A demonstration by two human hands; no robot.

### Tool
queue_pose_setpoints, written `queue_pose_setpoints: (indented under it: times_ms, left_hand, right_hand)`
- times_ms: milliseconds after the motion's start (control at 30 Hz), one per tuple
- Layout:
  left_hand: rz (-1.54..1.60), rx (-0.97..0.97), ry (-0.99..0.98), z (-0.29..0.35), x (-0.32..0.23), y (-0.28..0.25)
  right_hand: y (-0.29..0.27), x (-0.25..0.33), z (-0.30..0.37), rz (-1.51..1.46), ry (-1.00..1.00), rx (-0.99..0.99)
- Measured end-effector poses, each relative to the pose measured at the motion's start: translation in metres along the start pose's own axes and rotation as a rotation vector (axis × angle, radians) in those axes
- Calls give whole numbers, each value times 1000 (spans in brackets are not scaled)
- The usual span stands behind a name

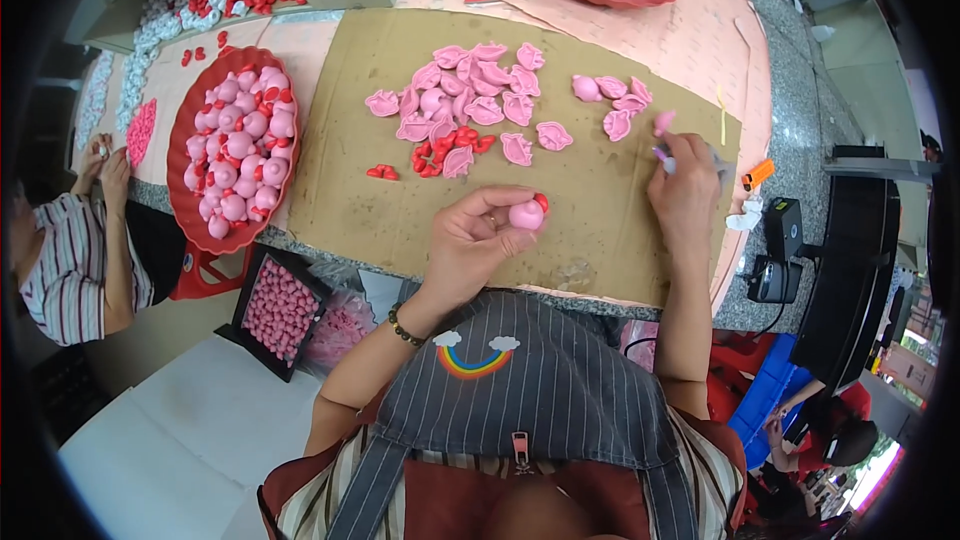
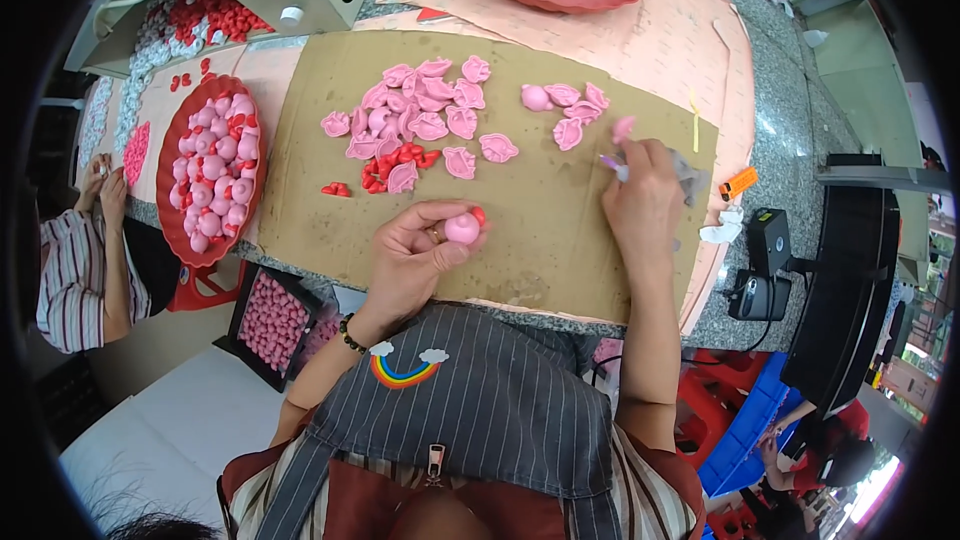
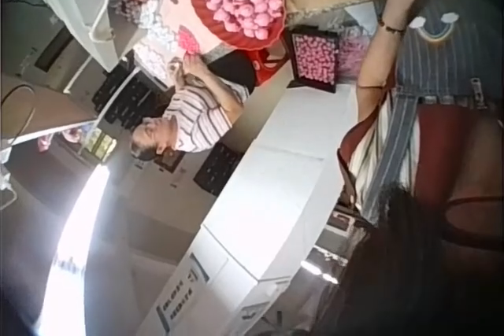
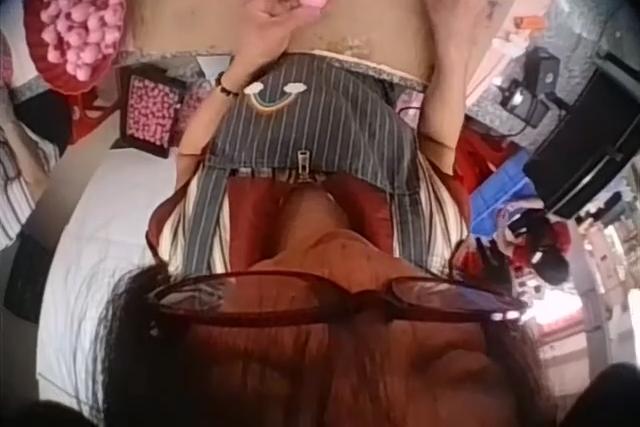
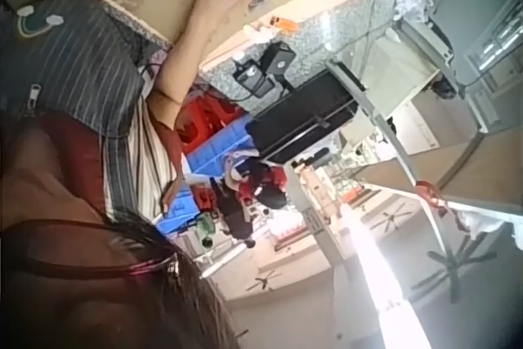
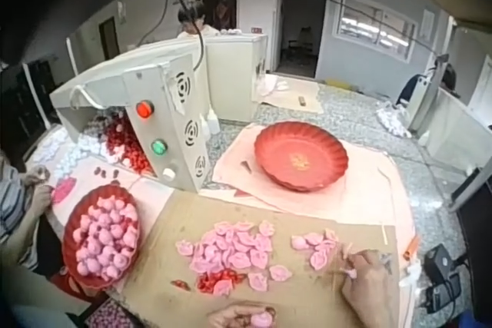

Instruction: Apply glue to pink plastic parts and attach them to a larger pink toy base.

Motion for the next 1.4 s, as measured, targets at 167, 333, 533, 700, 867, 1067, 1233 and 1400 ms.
queue_pose_setpoints:
  times_ms: [167, 333, 533, 700, 867, 1067, 1233, 1400]
  left_hand:
    - [116, -24, -11, -2, 3, -4]
    - [24, 23, -27, -1, 1, -4]
    - [75, 60, -34, 0, 1, -5]
    - [147, 88, -91, -2, -3, -7]
    - [230, 59, -162, -4, -7, -4]
    - [2, 154, -39, -1, -1, 2]
    - [-12, 158, -60, -1, 1, 1]
    - [-23, 152, -47, -1, 4, 0]
  right_hand:
    - [4, -11, 5, 53, -15, -105]
    - [-13, 14, 7, -466, -60, -152]
    - [-7, 46, 17, -366, -255, -2]
    - [-4, 44, 29, -215, -240, 42]
    - [-33, 58, 27, -425, -270, -175]
    - [-24, 77, 37, -1010, 148, 184]
    - [-3, 75, 45, -1292, 331, 381]
    - [-7, 78, 44, -1196, 261, 405]
Point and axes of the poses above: each hand's wrist, its own z-axis away from the middle knuckle, its own y-axis out of the palm, x = y × z, the point moved 2 cm from there along -z, towards the middle knuckle, and after that the axes turned 11 degrees about z, right-handed, at the moved point
